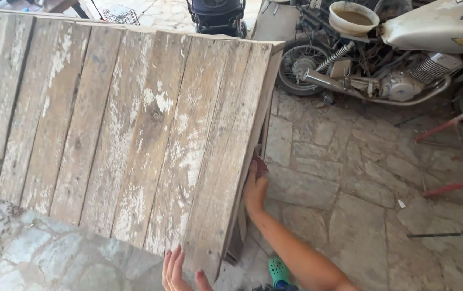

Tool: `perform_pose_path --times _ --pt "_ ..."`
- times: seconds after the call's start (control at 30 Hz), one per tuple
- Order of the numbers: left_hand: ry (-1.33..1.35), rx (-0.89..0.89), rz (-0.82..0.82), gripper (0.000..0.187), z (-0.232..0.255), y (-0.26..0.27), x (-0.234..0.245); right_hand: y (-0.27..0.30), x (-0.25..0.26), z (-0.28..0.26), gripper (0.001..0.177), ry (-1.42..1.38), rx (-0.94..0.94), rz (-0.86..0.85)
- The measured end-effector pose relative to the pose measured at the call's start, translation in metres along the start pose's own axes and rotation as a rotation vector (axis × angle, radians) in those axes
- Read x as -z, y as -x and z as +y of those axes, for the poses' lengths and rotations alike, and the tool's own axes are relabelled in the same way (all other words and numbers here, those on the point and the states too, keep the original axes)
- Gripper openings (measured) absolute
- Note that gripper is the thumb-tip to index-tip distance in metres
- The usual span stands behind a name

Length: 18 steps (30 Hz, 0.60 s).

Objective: Manual sanding of a wooden doghouse structure using sandpaper to smooth the surface.

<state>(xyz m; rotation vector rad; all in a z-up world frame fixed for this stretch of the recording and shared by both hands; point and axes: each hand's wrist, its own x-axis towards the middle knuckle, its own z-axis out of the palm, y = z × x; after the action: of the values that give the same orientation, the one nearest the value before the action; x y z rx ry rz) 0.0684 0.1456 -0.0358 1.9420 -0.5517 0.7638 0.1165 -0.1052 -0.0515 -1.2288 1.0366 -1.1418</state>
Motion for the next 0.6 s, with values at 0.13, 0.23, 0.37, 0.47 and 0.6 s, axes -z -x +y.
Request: perform_pose_path --times 0.13,0.23,0.37,0.47,0.6 --pt "0.004 -0.085 -0.092 0.065 -0.097 0.047 -0.018 0.057 0.013 -0.062 0.04 -0.089 0.134 -0.075" --pt "0.029 0.031 -0.137 0.058 -0.083 0.047 0.002 0.048 0.013 -0.053 0.041 -0.11 0.234 -0.082" --pt "-0.023 -0.118 -0.129 0.059 -0.135 0.065 -0.007 0.065 0.015 -0.062 0.033 -0.2 0.155 -0.094" --pt "-0.036 -0.057 -0.135 0.056 -0.086 0.045 -0.003 0.051 0.009 -0.043 0.036 -0.125 0.154 -0.087" --pt "0.029 0.007 -0.183 0.053 -0.094 0.051 0.013 0.08 0.022 -0.04 0.042 -0.14 0.099 -0.069"
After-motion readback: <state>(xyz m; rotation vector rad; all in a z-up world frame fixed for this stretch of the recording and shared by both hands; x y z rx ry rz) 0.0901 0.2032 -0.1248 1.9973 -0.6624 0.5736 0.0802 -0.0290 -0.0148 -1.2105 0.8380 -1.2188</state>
